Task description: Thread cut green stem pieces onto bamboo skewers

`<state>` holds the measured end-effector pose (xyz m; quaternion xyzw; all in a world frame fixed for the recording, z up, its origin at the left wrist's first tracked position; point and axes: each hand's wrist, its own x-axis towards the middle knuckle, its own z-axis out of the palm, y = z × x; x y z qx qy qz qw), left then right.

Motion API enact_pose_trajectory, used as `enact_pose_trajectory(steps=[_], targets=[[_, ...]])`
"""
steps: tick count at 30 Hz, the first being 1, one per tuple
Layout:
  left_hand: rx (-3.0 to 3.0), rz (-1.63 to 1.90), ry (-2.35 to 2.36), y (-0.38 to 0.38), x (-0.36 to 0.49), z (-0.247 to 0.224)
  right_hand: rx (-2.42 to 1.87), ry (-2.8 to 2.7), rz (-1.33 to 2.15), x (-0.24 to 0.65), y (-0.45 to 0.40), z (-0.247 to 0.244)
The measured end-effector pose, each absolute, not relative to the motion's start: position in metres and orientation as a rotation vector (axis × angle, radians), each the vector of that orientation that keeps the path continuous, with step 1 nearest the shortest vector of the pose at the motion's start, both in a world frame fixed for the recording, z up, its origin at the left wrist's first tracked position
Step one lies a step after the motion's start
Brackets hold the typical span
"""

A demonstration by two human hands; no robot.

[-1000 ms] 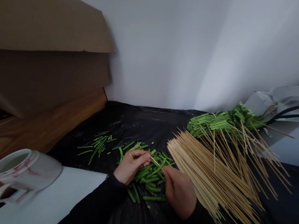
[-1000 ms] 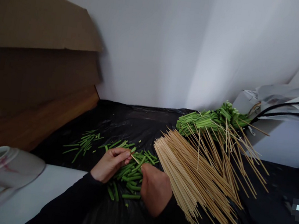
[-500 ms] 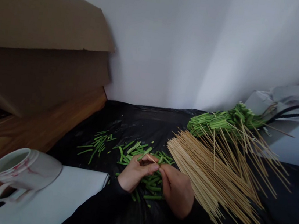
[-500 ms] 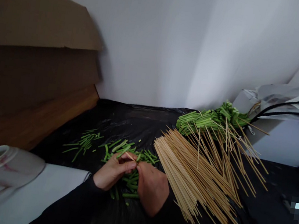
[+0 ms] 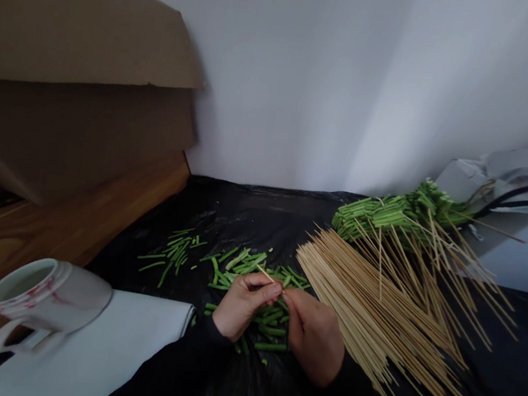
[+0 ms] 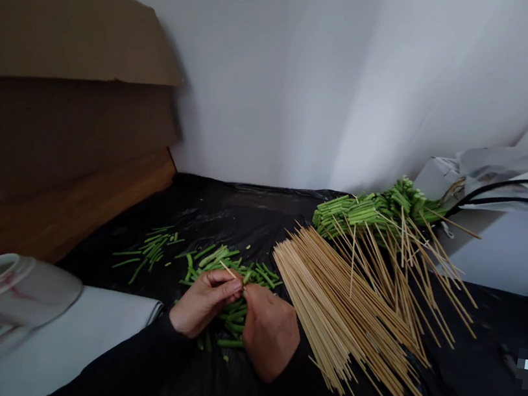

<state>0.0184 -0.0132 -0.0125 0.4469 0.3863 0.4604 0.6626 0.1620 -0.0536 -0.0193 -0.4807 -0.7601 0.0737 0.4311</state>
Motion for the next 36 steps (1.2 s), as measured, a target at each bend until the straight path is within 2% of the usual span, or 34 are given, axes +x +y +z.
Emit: enact_pose_trajectory(steps=[7,15,25,36], targets=[[1.095,1.015,0.794,-0.007,0.005,-0.005,-1.220,-1.863,0.224,0.168,-0.054,-0.017],[0.799,1.191,0.818,0.005,-0.005,-0.001,-1.271,-1.859,0.235,0.169,-0.054,-0.019],[0.871,1.239,0.881,-0.001,0.005,0.005,-1.275,-1.887,0.212,0.168,-0.054,-0.020],[0.711,1.163,0.861,-0.007,0.010,0.001,-1.271,-1.838,0.316,0.168,-0.055,-0.020]])
